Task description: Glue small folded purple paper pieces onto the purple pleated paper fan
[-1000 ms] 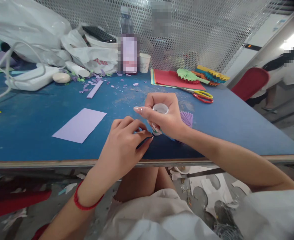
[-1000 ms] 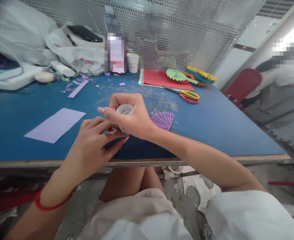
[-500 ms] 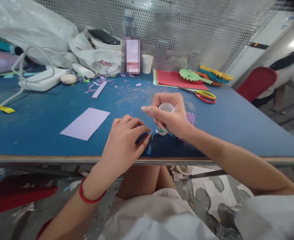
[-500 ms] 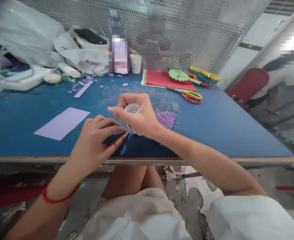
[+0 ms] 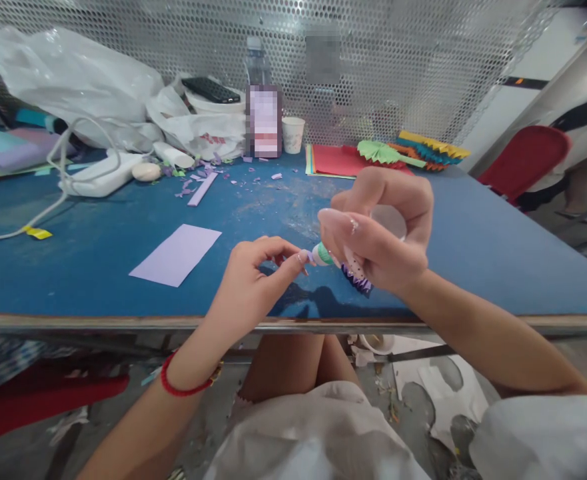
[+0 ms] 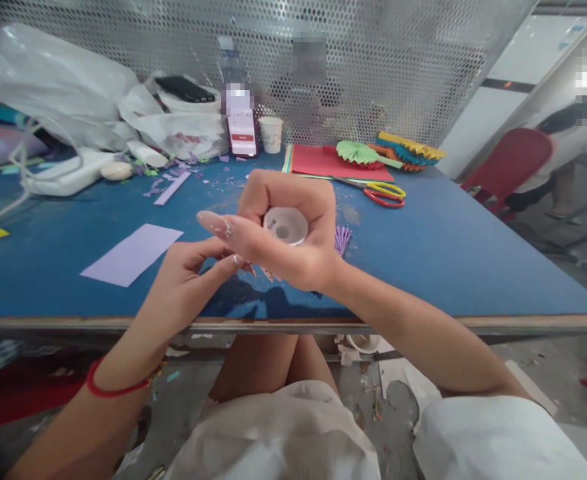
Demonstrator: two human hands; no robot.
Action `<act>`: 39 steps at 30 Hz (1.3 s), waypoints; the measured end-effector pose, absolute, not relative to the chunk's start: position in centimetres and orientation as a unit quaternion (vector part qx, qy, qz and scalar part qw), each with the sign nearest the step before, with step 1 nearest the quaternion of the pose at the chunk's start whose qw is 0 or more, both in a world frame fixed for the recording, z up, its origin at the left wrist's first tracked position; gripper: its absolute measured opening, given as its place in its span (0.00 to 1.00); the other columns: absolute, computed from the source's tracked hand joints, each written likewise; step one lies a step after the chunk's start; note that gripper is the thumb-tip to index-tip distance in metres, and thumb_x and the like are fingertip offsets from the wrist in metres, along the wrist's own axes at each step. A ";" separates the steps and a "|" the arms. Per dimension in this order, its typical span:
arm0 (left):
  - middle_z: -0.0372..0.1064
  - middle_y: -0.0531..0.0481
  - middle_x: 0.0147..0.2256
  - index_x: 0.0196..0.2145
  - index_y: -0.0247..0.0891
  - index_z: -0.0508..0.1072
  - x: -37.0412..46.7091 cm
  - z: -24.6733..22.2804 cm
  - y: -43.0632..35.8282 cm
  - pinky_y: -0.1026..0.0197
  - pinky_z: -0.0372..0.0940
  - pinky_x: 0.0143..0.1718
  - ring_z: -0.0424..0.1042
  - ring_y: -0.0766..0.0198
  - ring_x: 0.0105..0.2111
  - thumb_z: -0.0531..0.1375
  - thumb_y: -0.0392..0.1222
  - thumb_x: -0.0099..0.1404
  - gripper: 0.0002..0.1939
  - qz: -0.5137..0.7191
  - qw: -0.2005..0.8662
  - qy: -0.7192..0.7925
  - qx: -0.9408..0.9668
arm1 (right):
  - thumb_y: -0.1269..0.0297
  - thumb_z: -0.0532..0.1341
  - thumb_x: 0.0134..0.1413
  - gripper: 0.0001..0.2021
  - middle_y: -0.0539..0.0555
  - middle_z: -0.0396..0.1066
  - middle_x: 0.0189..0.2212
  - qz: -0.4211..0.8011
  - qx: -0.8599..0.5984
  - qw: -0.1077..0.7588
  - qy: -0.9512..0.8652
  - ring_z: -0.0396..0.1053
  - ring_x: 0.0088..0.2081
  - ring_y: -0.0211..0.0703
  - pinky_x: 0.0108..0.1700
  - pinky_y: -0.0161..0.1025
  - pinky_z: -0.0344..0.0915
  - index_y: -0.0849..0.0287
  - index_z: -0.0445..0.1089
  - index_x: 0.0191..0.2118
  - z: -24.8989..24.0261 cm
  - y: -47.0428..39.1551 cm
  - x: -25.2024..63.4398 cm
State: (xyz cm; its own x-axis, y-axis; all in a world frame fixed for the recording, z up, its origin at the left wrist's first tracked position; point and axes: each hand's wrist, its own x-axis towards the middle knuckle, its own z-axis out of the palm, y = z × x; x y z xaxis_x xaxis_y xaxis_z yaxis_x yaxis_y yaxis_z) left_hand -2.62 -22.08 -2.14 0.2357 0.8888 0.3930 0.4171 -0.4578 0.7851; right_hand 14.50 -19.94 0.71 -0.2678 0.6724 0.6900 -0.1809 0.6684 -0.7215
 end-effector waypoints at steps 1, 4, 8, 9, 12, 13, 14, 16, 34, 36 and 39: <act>0.76 0.54 0.23 0.24 0.40 0.79 -2.5 -2.0 -22.0 0.61 0.62 0.32 0.70 0.64 0.26 0.60 0.47 0.64 0.15 0.440 0.271 0.441 0.734 | 0.46 0.67 0.56 0.24 0.43 0.57 0.15 0.367 -0.150 0.592 -0.702 0.53 0.16 0.35 0.20 0.39 0.55 0.51 0.55 0.22 0.7 -19.9 14.4; 0.75 0.56 0.21 0.22 0.40 0.78 -2.2 -1.9 -21.9 0.64 0.60 0.27 0.69 0.66 0.24 0.62 0.43 0.61 0.11 0.458 0.261 0.443 0.725 | 0.56 0.71 0.54 0.22 0.42 0.56 0.14 0.367 -0.102 0.610 -0.694 0.51 0.16 0.33 0.19 0.37 0.51 0.53 0.58 0.22 0.7 -19.8 14.1; 0.74 0.56 0.20 0.22 0.39 0.78 -2.0 -1.9 -21.7 0.66 0.58 0.22 0.69 0.67 0.23 0.62 0.41 0.59 0.10 0.458 0.265 0.448 0.721 | 0.60 0.74 0.49 0.23 0.44 0.58 0.17 0.372 -0.079 0.616 -0.690 0.53 0.19 0.33 0.19 0.35 0.50 0.55 0.58 0.20 1.0 -19.8 14.0; 0.74 0.56 0.20 0.23 0.39 0.79 -2.0 -1.9 -21.6 0.66 0.58 0.22 0.69 0.67 0.23 0.63 0.41 0.59 0.10 0.457 0.272 0.447 0.720 | 0.60 0.74 0.48 0.23 0.45 0.58 0.18 0.372 -0.078 0.619 -0.688 0.53 0.19 0.32 0.19 0.35 0.50 0.55 0.58 0.19 1.0 -19.9 14.0; 0.75 0.55 0.22 0.24 0.39 0.80 -2.1 -2.1 -21.5 0.66 0.59 0.22 0.70 0.66 0.24 0.63 0.43 0.60 0.10 0.452 0.294 0.444 0.716 | 0.61 0.74 0.49 0.22 0.45 0.59 0.19 0.376 -0.082 0.613 -0.690 0.54 0.19 0.31 0.19 0.34 0.51 0.55 0.59 0.19 1.0 -19.8 14.0; 0.75 0.55 0.22 0.24 0.39 0.80 -2.1 -2.1 -21.4 0.66 0.59 0.22 0.70 0.66 0.24 0.63 0.43 0.61 0.10 0.451 0.298 0.444 0.715 | 0.61 0.74 0.49 0.22 0.44 0.59 0.19 0.377 -0.081 0.613 -0.690 0.53 0.19 0.31 0.19 0.35 0.52 0.55 0.60 0.20 0.9 -19.8 14.0; 0.75 0.55 0.22 0.24 0.39 0.79 -2.1 -2.1 -21.4 0.66 0.59 0.22 0.70 0.66 0.23 0.63 0.43 0.61 0.10 0.450 0.299 0.444 0.715 | 0.61 0.74 0.49 0.22 0.44 0.59 0.19 0.380 -0.081 0.613 -0.688 0.53 0.19 0.31 0.19 0.35 0.52 0.56 0.60 0.20 0.8 -19.7 14.0; 0.74 0.55 0.20 0.23 0.40 0.79 -2.2 -2.1 -21.3 0.65 0.59 0.22 0.70 0.66 0.23 0.62 0.43 0.61 0.11 0.450 0.297 0.443 0.717 | 0.61 0.74 0.50 0.21 0.44 0.60 0.19 0.385 -0.087 0.608 -0.689 0.53 0.19 0.31 0.19 0.35 0.53 0.56 0.60 0.20 0.6 -19.6 14.1; 0.70 0.47 0.29 0.31 0.36 0.77 -2.0 -3.8 -20.5 0.53 0.59 0.35 0.68 0.56 0.32 0.57 0.28 0.67 0.11 0.196 -0.272 0.279 0.900 | 0.62 0.68 0.58 0.17 0.42 0.57 0.16 0.334 -0.115 0.649 -0.674 0.53 0.18 0.33 0.26 0.38 0.63 0.54 0.61 0.24 0.0 -17.7 15.1; 0.69 0.47 0.31 0.34 0.36 0.78 -2.2 -3.5 -20.5 0.53 0.59 0.35 0.68 0.55 0.32 0.57 0.28 0.67 0.10 0.171 -0.280 0.257 0.909 | 0.62 0.68 0.58 0.16 0.43 0.57 0.16 0.339 -0.118 0.647 -0.673 0.54 0.18 0.34 0.28 0.39 0.65 0.54 0.61 0.24 0.0 -17.8 15.1; 0.71 0.46 0.35 0.40 0.37 0.78 -2.8 -3.1 -20.6 0.52 0.59 0.36 0.68 0.54 0.34 0.58 0.35 0.72 0.08 0.160 -0.250 0.260 0.919 | 0.57 0.70 0.55 0.17 0.42 0.57 0.14 0.324 -0.145 0.635 -0.687 0.56 0.18 0.37 0.25 0.40 0.63 0.52 0.62 0.24 0.0 -17.8 15.3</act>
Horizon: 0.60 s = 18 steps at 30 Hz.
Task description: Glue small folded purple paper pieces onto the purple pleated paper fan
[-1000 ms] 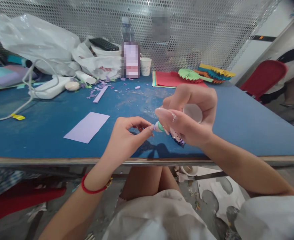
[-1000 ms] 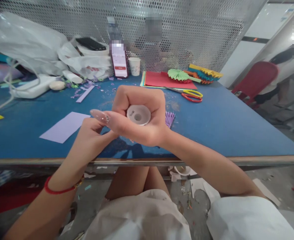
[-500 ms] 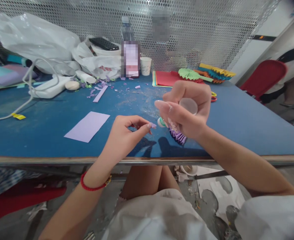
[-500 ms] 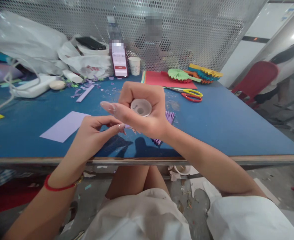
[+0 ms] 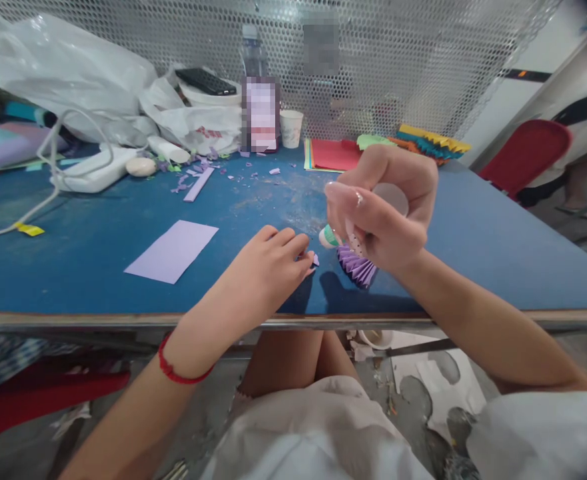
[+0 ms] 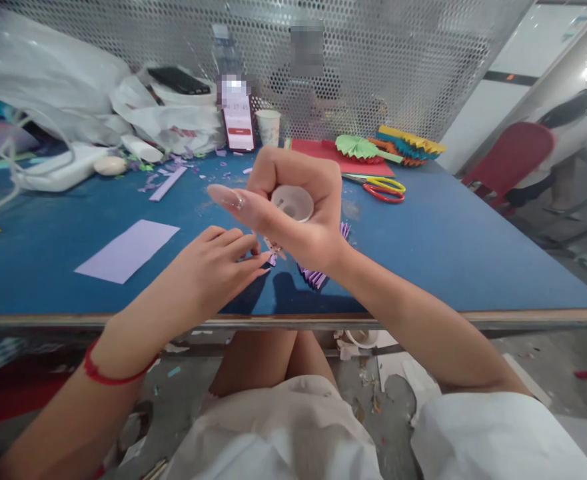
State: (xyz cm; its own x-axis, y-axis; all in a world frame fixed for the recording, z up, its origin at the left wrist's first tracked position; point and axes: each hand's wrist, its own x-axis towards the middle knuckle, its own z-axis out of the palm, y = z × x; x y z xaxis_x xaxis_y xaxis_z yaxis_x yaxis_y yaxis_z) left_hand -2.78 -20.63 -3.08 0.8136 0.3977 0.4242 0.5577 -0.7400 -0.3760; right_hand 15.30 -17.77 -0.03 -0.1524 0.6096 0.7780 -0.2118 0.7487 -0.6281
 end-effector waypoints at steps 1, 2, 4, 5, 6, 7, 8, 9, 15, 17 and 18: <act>0.72 0.45 0.37 0.42 0.37 0.78 -3.0 -3.0 -20.7 0.52 0.59 0.36 0.69 0.54 0.35 0.58 0.37 0.73 0.09 -0.160 0.237 -0.263 -0.921 | 0.56 0.71 0.54 0.18 0.42 0.57 0.13 0.321 -0.151 0.629 -0.692 0.56 0.17 0.37 0.23 0.40 0.63 0.52 0.62 0.24 0.0 -17.7 15.3; 0.72 0.45 0.39 0.44 0.36 0.78 -3.3 -3.0 -20.7 0.52 0.59 0.37 0.69 0.54 0.36 0.57 0.39 0.74 0.10 -0.160 0.226 -0.268 -0.923 | 0.55 0.71 0.53 0.18 0.42 0.57 0.13 0.321 -0.153 0.623 -0.696 0.56 0.17 0.37 0.22 0.39 0.62 0.52 0.62 0.23 0.1 -17.7 15.2; 0.73 0.45 0.39 0.46 0.36 0.77 -3.8 -3.1 -20.7 0.52 0.59 0.37 0.70 0.54 0.37 0.56 0.39 0.75 0.11 -0.166 0.209 -0.276 -0.923 | 0.54 0.72 0.52 0.20 0.42 0.57 0.13 0.326 -0.160 0.615 -0.700 0.55 0.16 0.35 0.20 0.38 0.59 0.52 0.61 0.22 0.3 -17.6 14.9; 0.73 0.45 0.39 0.46 0.35 0.77 -4.0 -3.2 -20.7 0.52 0.59 0.37 0.70 0.54 0.38 0.55 0.39 0.75 0.11 -0.173 0.202 -0.282 -0.922 | 0.53 0.72 0.52 0.21 0.43 0.58 0.13 0.331 -0.166 0.607 -0.703 0.55 0.17 0.34 0.20 0.37 0.57 0.53 0.61 0.21 0.4 -17.6 14.7; 0.73 0.45 0.38 0.45 0.36 0.77 -4.3 -3.3 -20.7 0.52 0.60 0.38 0.70 0.54 0.38 0.54 0.39 0.76 0.11 -0.182 0.195 -0.286 -0.920 | 0.52 0.72 0.51 0.23 0.43 0.59 0.13 0.338 -0.174 0.596 -0.707 0.55 0.17 0.34 0.19 0.36 0.56 0.54 0.60 0.20 0.6 -17.7 14.4; 0.74 0.45 0.38 0.45 0.36 0.77 -4.4 -3.5 -20.7 0.52 0.60 0.38 0.71 0.54 0.38 0.54 0.39 0.76 0.11 -0.193 0.188 -0.287 -0.919 | 0.50 0.72 0.51 0.24 0.44 0.59 0.14 0.346 -0.183 0.582 -0.712 0.55 0.18 0.33 0.19 0.35 0.55 0.55 0.60 0.19 0.7 -17.8 14.2; 0.74 0.46 0.38 0.44 0.37 0.77 -4.6 -3.7 -20.7 0.52 0.60 0.38 0.71 0.54 0.39 0.54 0.39 0.76 0.11 -0.204 0.181 -0.285 -0.919 | 0.49 0.72 0.51 0.25 0.44 0.59 0.14 0.355 -0.195 0.565 -0.719 0.55 0.18 0.32 0.19 0.35 0.54 0.55 0.60 0.18 0.7 -17.9 13.9; 0.74 0.46 0.38 0.44 0.37 0.77 -4.7 -3.8 -20.7 0.51 0.61 0.39 0.71 0.53 0.39 0.54 0.38 0.75 0.11 -0.212 0.175 -0.282 -0.919 | 0.49 0.71 0.52 0.25 0.44 0.59 0.14 0.364 -0.207 0.548 -0.724 0.55 0.19 0.32 0.19 0.34 0.54 0.56 0.60 0.18 0.7 -17.9 13.7; 0.75 0.41 0.44 0.48 0.38 0.78 -5.0 -4.4 -20.7 0.50 0.64 0.40 0.72 0.51 0.44 0.52 0.32 0.72 0.15 -0.231 0.154 -0.264 -0.924 | 0.52 0.73 0.50 0.23 0.43 0.58 0.14 0.406 -0.254 0.486 -0.731 0.55 0.18 0.31 0.18 0.33 0.52 0.56 0.61 0.20 -0.4 -17.5 13.0; 0.75 0.41 0.45 0.49 0.39 0.78 -5.0 -4.4 -20.7 0.49 0.65 0.42 0.72 0.50 0.45 0.52 0.31 0.72 0.17 -0.232 0.142 -0.264 -0.925 | 0.52 0.73 0.49 0.23 0.43 0.59 0.14 0.428 -0.251 0.479 -0.725 0.56 0.18 0.31 0.17 0.33 0.51 0.56 0.61 0.20 -0.8 -17.2 13.0; 0.75 0.40 0.46 0.49 0.40 0.79 -5.0 -4.4 -20.6 0.48 0.65 0.43 0.72 0.49 0.46 0.52 0.31 0.72 0.18 -0.231 0.137 -0.266 -0.926 | 0.52 0.73 0.49 0.23 0.43 0.59 0.13 0.435 -0.249 0.478 -0.721 0.56 0.17 0.31 0.17 0.32 0.51 0.56 0.61 0.20 -0.8 -17.1 12.9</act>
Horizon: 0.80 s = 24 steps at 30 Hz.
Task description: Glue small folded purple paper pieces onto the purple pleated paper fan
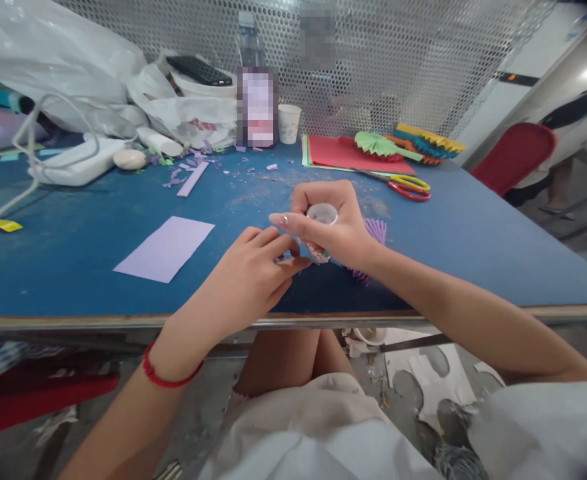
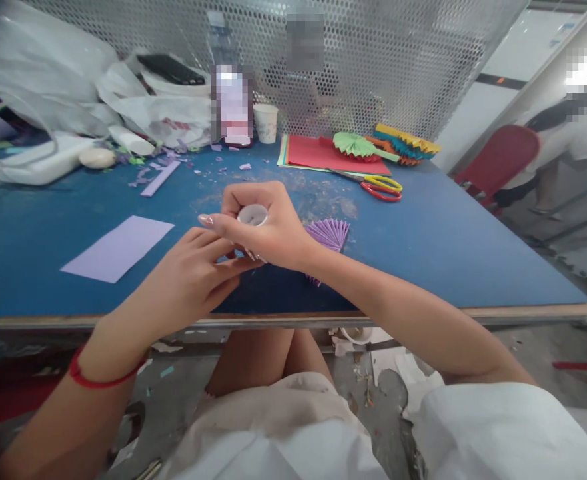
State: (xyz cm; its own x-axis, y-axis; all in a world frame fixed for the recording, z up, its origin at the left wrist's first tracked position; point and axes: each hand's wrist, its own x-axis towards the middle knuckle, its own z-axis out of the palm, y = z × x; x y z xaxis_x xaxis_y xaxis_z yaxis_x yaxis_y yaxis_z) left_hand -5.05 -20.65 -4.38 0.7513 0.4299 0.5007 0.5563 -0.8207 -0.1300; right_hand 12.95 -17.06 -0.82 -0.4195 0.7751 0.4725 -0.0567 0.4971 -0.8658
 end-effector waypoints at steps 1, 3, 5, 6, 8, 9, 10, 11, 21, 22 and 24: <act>0.75 0.40 0.45 0.49 0.40 0.79 -5.0 -4.4 -20.6 0.48 0.65 0.43 0.73 0.49 0.46 0.52 0.31 0.72 0.18 -0.231 0.132 -0.268 -0.926 | 0.52 0.73 0.49 0.24 0.43 0.60 0.13 0.442 -0.247 0.476 -0.718 0.56 0.17 0.31 0.17 0.32 0.52 0.56 0.60 0.19 -0.8 -17.0 12.9; 0.75 0.40 0.45 0.49 0.40 0.80 -5.0 -4.3 -20.6 0.47 0.66 0.43 0.73 0.49 0.46 0.52 0.31 0.72 0.18 -0.232 0.127 -0.269 -0.926 | 0.52 0.73 0.49 0.24 0.42 0.60 0.12 0.456 -0.244 0.471 -0.714 0.56 0.15 0.30 0.17 0.32 0.52 0.56 0.60 0.19 -0.7 -17.0 13.0; 0.75 0.40 0.45 0.48 0.40 0.80 -5.0 -4.3 -20.6 0.48 0.66 0.42 0.73 0.49 0.46 0.52 0.31 0.72 0.18 -0.233 0.131 -0.267 -0.926 | 0.53 0.73 0.49 0.24 0.42 0.60 0.11 0.469 -0.235 0.471 -0.709 0.55 0.14 0.30 0.16 0.32 0.52 0.56 0.60 0.19 -0.7 -17.0 12.9; 0.75 0.40 0.45 0.48 0.41 0.80 -5.0 -4.3 -20.6 0.48 0.66 0.42 0.73 0.49 0.45 0.52 0.31 0.72 0.18 -0.232 0.135 -0.264 -0.926 | 0.53 0.74 0.48 0.23 0.42 0.60 0.11 0.473 -0.233 0.473 -0.706 0.55 0.14 0.30 0.16 0.32 0.52 0.56 0.60 0.18 -0.6 -17.0 12.9; 0.76 0.41 0.43 0.47 0.41 0.81 -5.0 -4.2 -20.6 0.49 0.65 0.40 0.73 0.50 0.45 0.52 0.32 0.72 0.18 -0.234 0.145 -0.262 -0.925 | 0.54 0.74 0.47 0.24 0.42 0.60 0.11 0.473 -0.230 0.483 -0.701 0.55 0.13 0.31 0.16 0.33 0.51 0.56 0.60 0.18 -0.7 -16.9 12.7; 0.76 0.41 0.42 0.46 0.42 0.81 -5.0 -4.2 -20.6 0.50 0.65 0.39 0.73 0.50 0.45 0.53 0.32 0.72 0.17 -0.237 0.149 -0.262 -0.924 | 0.54 0.75 0.46 0.24 0.42 0.60 0.11 0.473 -0.228 0.486 -0.699 0.55 0.13 0.31 0.16 0.33 0.51 0.55 0.60 0.18 -0.7 -16.9 12.7; 0.76 0.42 0.42 0.45 0.42 0.81 -5.0 -4.2 -20.6 0.50 0.65 0.39 0.73 0.50 0.44 0.53 0.32 0.72 0.17 -0.239 0.153 -0.264 -0.922 | 0.54 0.75 0.46 0.24 0.42 0.59 0.10 0.475 -0.225 0.486 -0.698 0.55 0.13 0.31 0.16 0.33 0.51 0.55 0.60 0.18 -0.8 -16.8 12.6; 0.76 0.43 0.41 0.45 0.42 0.82 -5.0 -4.2 -20.6 0.50 0.65 0.39 0.73 0.50 0.44 0.53 0.32 0.72 0.17 -0.241 0.154 -0.267 -0.920 | 0.54 0.75 0.46 0.24 0.42 0.59 0.10 0.479 -0.222 0.485 -0.698 0.54 0.13 0.31 0.16 0.33 0.51 0.55 0.60 0.18 -0.8 -16.8 12.6; 0.77 0.43 0.42 0.46 0.44 0.81 -5.1 -4.6 -20.7 0.48 0.67 0.43 0.73 0.50 0.47 0.53 0.33 0.73 0.17 -0.249 0.135 -0.284 -0.916 | 0.53 0.74 0.48 0.24 0.42 0.59 0.12 0.482 -0.205 0.461 -0.716 0.55 0.15 0.30 0.18 0.32 0.53 0.56 0.59 0.19 -0.6 -16.8 12.5; 0.77 0.43 0.42 0.47 0.44 0.81 -5.1 -4.6 -20.6 0.48 0.67 0.44 0.73 0.50 0.47 0.53 0.33 0.73 0.17 -0.247 0.132 -0.288 -0.916 | 0.54 0.74 0.48 0.24 0.42 0.59 0.12 0.487 -0.198 0.460 -0.715 0.55 0.15 0.30 0.18 0.32 0.53 0.56 0.59 0.19 -0.6 -16.7 12.5; 0.77 0.43 0.44 0.47 0.44 0.81 -5.2 -4.6 -20.6 0.48 0.66 0.43 0.73 0.50 0.47 0.53 0.33 0.73 0.17 -0.244 0.130 -0.286 -0.917 | 0.55 0.74 0.49 0.24 0.42 0.60 0.12 0.493 -0.193 0.457 -0.715 0.56 0.16 0.30 0.18 0.31 0.53 0.57 0.60 0.19 -0.7 -16.7 12.7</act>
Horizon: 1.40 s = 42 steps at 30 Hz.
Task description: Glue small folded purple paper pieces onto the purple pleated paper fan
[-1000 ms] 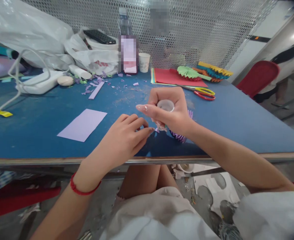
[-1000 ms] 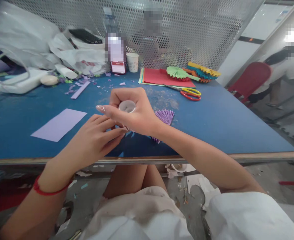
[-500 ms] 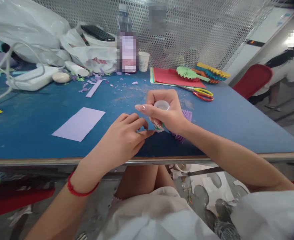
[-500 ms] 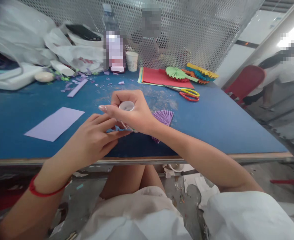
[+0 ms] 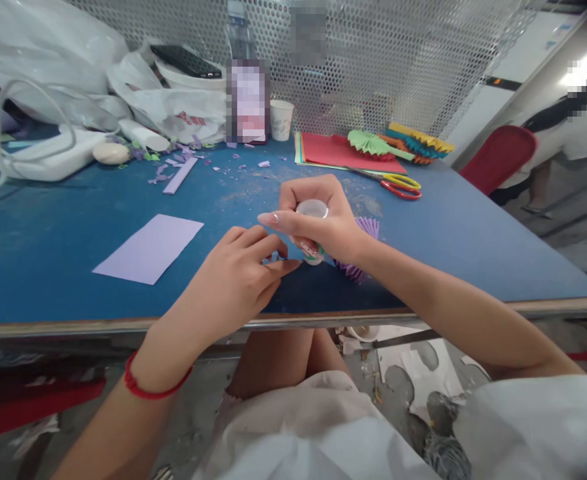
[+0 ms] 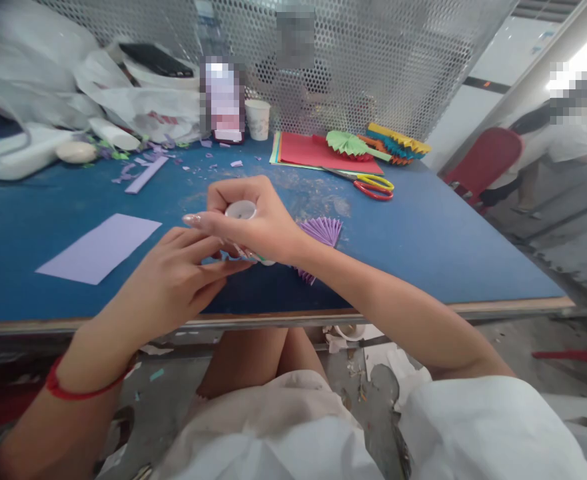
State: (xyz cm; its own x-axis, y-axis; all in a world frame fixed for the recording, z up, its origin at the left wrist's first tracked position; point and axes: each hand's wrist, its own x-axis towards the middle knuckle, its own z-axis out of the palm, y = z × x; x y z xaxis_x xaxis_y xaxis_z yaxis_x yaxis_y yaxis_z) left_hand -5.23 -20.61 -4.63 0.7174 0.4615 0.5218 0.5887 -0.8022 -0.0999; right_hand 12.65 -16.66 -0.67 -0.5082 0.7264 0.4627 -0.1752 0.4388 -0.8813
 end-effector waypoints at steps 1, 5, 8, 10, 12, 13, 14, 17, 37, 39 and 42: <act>0.77 0.43 0.44 0.47 0.43 0.81 -5.3 -4.6 -20.6 0.48 0.66 0.42 0.73 0.50 0.47 0.53 0.33 0.73 0.17 -0.244 0.132 -0.282 -0.918 | 0.54 0.73 0.50 0.24 0.42 0.60 0.13 0.490 -0.195 0.459 -0.715 0.56 0.16 0.29 0.18 0.31 0.53 0.57 0.60 0.19 -0.7 -16.6 12.7; 0.77 0.43 0.40 0.46 0.41 0.82 -5.4 -4.6 -20.6 0.49 0.65 0.38 0.73 0.50 0.42 0.53 0.32 0.73 0.17 -0.247 0.141 -0.269 -0.920 | 0.51 0.73 0.50 0.25 0.42 0.58 0.14 0.447 -0.215 0.476 -0.726 0.55 0.17 0.28 0.19 0.30 0.53 0.57 0.59 0.19 -0.8 -16.4 12.9; 0.76 0.43 0.39 0.46 0.41 0.82 -5.4 -4.5 -20.7 0.49 0.64 0.37 0.73 0.49 0.42 0.53 0.32 0.73 0.17 -0.245 0.144 -0.272 -0.919 | 0.51 0.73 0.50 0.25 0.42 0.58 0.14 0.452 -0.218 0.457 -0.734 0.56 0.17 0.29 0.19 0.30 0.54 0.57 0.58 0.19 -0.7 -16.4 12.9; 0.76 0.42 0.39 0.46 0.41 0.82 -5.3 -4.4 -20.7 0.49 0.65 0.38 0.73 0.49 0.45 0.53 0.32 0.72 0.17 -0.247 0.148 -0.271 -0.918 | 0.51 0.73 0.50 0.25 0.43 0.60 0.13 0.472 -0.210 0.445 -0.731 0.56 0.17 0.29 0.18 0.31 0.54 0.57 0.59 0.19 -0.6 -16.6 12.9; 0.76 0.42 0.40 0.46 0.41 0.81 -5.3 -4.4 -20.7 0.49 0.65 0.39 0.73 0.49 0.46 0.53 0.32 0.73 0.17 -0.244 0.150 -0.272 -0.919 | 0.51 0.74 0.49 0.24 0.43 0.61 0.13 0.482 -0.210 0.443 -0.727 0.57 0.16 0.30 0.17 0.31 0.53 0.56 0.60 0.20 -0.6 -16.7 12.9; 0.76 0.43 0.41 0.46 0.42 0.81 -5.3 -4.4 -20.7 0.50 0.64 0.39 0.73 0.50 0.46 0.52 0.33 0.73 0.18 -0.240 0.148 -0.276 -0.919 | 0.51 0.74 0.48 0.24 0.43 0.60 0.13 0.479 -0.215 0.447 -0.724 0.56 0.17 0.30 0.17 0.31 0.53 0.56 0.60 0.19 -0.6 -16.7 12.8; 0.76 0.43 0.41 0.46 0.42 0.81 -5.3 -4.4 -20.7 0.50 0.64 0.38 0.73 0.51 0.45 0.52 0.33 0.73 0.18 -0.235 0.145 -0.281 -0.919 | 0.51 0.74 0.48 0.25 0.43 0.59 0.13 0.473 -0.222 0.454 -0.722 0.56 0.17 0.30 0.17 0.30 0.52 0.56 0.59 0.19 -0.6 -16.6 12.8; 0.77 0.44 0.41 0.46 0.43 0.81 -5.3 -4.4 -20.7 0.50 0.64 0.38 0.72 0.52 0.44 0.51 0.33 0.73 0.19 -0.227 0.139 -0.292 -0.919 | 0.50 0.73 0.48 0.26 0.42 0.58 0.12 0.463 -0.231 0.462 -0.721 0.55 0.17 0.28 0.17 0.29 0.52 0.57 0.58 0.19 -0.6 -16.6 12.7; 0.77 0.49 0.36 0.37 0.42 0.82 -2.1 -2.2 -19.8 0.51 0.57 0.42 0.71 0.55 0.40 0.66 0.39 0.65 0.04 -0.202 0.061 -0.365 -0.907 | 0.55 0.70 0.52 0.21 0.40 0.55 0.11 0.422 -0.163 0.563 -0.692 0.53 0.13 0.30 0.16 0.34 0.51 0.53 0.58 0.21 1.5 -16.1 16.3; 0.77 0.50 0.34 0.36 0.42 0.82 -1.8 -2.2 -19.8 0.51 0.56 0.42 0.70 0.55 0.38 0.66 0.38 0.66 0.04 -0.188 0.104 -0.354 -0.910 | 0.56 0.70 0.54 0.21 0.40 0.55 0.11 0.417 -0.150 0.583 -0.681 0.53 0.13 0.31 0.17 0.35 0.51 0.54 0.59 0.21 1.7 -15.9 16.6; 0.76 0.50 0.32 0.33 0.41 0.82 -1.6 -2.2 -20.0 0.51 0.55 0.41 0.69 0.56 0.36 0.63 0.37 0.67 0.07 -0.180 0.151 -0.335 -0.913 | 0.62 0.68 0.57 0.18 0.39 0.55 0.11 0.425 -0.103 0.606 -0.665 0.52 0.12 0.31 0.17 0.36 0.48 0.54 0.61 0.21 1.8 -15.7 16.8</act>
